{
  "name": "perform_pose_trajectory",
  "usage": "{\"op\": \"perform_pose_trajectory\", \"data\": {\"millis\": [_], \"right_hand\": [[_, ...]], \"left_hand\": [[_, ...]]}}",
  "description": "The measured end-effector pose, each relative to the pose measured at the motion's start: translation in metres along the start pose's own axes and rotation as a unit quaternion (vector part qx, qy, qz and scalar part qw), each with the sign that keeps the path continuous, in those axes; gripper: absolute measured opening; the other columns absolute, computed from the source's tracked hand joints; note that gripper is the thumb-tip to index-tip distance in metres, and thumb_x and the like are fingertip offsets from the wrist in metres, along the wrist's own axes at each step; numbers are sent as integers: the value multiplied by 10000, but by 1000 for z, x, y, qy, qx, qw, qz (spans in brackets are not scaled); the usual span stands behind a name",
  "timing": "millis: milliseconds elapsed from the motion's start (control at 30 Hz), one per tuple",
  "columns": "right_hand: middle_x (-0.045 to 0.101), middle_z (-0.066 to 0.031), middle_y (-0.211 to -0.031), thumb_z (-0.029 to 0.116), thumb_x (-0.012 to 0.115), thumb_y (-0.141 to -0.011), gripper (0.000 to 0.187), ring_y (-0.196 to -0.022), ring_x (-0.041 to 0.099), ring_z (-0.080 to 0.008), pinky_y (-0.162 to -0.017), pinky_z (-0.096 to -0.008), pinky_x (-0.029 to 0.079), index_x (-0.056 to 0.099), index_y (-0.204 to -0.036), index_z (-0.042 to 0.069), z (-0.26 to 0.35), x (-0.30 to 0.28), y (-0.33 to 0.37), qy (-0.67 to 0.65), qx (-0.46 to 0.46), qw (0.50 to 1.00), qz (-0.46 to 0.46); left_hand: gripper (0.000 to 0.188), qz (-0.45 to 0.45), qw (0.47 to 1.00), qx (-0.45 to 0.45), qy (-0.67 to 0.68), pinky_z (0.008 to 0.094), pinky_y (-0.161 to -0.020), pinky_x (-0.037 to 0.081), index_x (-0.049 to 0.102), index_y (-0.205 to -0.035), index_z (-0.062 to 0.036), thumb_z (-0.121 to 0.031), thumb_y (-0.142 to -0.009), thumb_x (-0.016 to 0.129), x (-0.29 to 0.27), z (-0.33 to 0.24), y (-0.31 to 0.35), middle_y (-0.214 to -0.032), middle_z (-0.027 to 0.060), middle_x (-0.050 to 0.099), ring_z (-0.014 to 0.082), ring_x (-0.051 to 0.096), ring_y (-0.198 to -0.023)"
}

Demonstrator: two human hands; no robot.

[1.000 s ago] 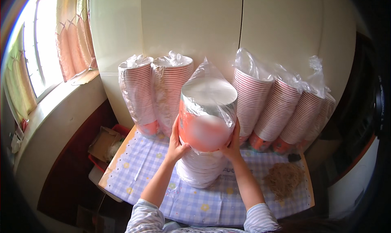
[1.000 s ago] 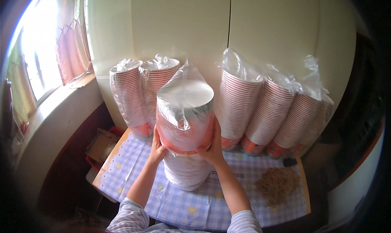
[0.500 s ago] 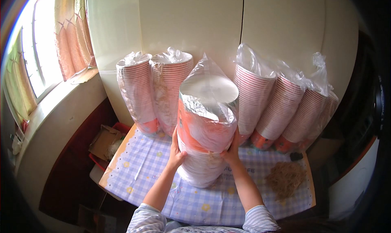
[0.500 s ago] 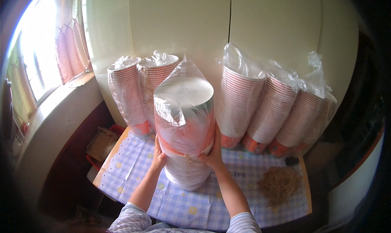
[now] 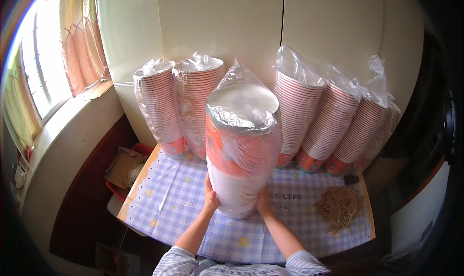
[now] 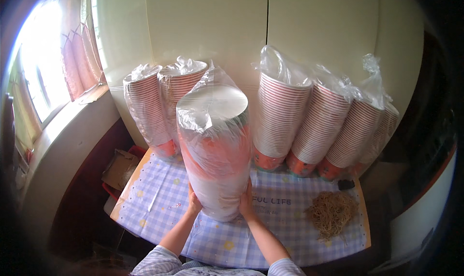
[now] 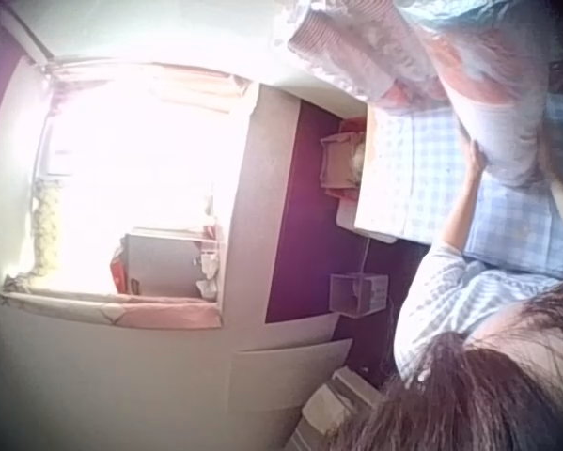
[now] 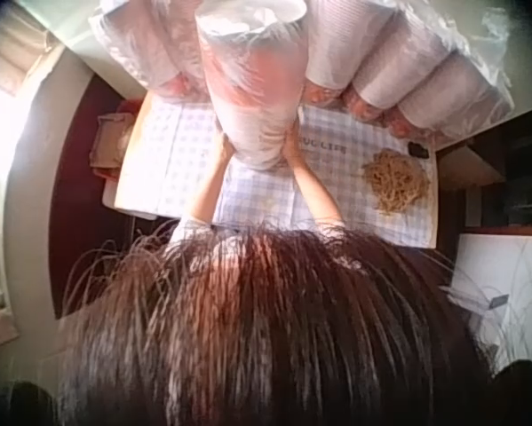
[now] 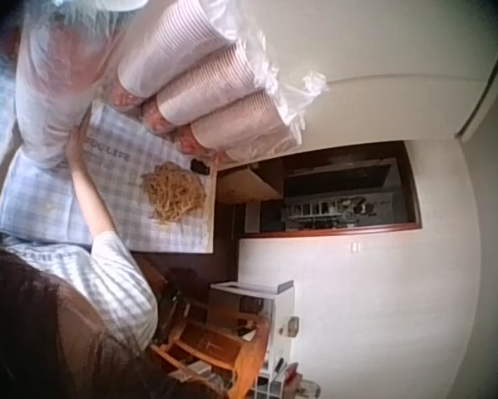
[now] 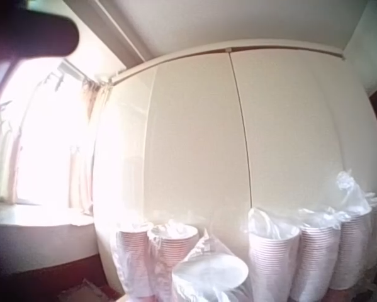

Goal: Packaging paper buckets into plastic bags and applying rubber bands.

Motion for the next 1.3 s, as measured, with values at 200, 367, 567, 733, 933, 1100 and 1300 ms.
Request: {"op": "perform_pose_trajectory", "data": {"millis": [200,367,567,733,933,1100,1300], "right_hand": [[250,-189,-1374,278,227,-941,495,-1278,226,-279,-1049,-330,153,231,-1319,-41,-97,36,66,165,3,986,-25],[275,-137,-1375,316,214,-950,496,-1279,227,-242,-1057,-324,145,238,-1338,7,-106,6,58,-247,184,951,12],[227,-130,-1401,282,458,-851,618,-1306,178,-228,-1055,-351,139,230,-1337,-22,130,-85,-90,-110,-136,984,-41],[334,-163,-1340,307,546,-790,606,-1269,281,-295,-1043,-393,201,354,-1279,6,267,-118,-157,44,-355,934,21],[449,-169,-1161,281,600,-750,512,-1118,414,-339,-988,-422,284,442,-1153,8,281,-106,-160,158,-376,909,81],[415,-201,-1154,211,609,-716,506,-1078,428,-339,-922,-389,344,426,-1122,-29,252,-135,-144,149,-356,922,21],[331,-173,-1298,400,567,-785,715,-1173,372,-265,-979,-390,311,274,-1305,5,226,-181,-99,-136,-255,957,-30]], "left_hand": [[710,-12,994,-96,58,358,-1007,237,295,-1283,30,-544,-866,335,8,28,43,-1286,148,367,233,321,-1212],[741,-66,981,-129,-129,352,-921,358,421,-1189,58,-575,-871,204,-44,89,62,-1139,161,516,239,474,-1071],[691,-86,992,-94,-6,341,-971,291,332,-1256,45,-537,-894,250,1,10,41,-1228,143,435,228,404,-1136],[650,-78,994,-58,44,346,-956,320,354,-1243,33,-515,-899,289,10,2,38,-1216,138,453,222,435,-1109],[535,-82,991,-100,-14,347,-974,298,319,-1269,19,-391,-925,304,2,6,38,-1236,135,427,224,403,-1142],[449,-170,962,-199,-82,324,-945,317,326,-1268,-19,-267,-901,394,-12,-4,60,-1233,125,415,215,368,-1163],[417,-210,887,-386,144,339,-847,364,398,-1216,-80,-309,-869,434,-7,-20,73,-1158,75,482,204,445,-1059]]}}
Point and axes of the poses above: each hand's wrist, its own y-axis away from the middle knuckle, its own x-axis out of the palm, z = x × y, the point moved 2 cm from there along -y, towards the middle knuckle
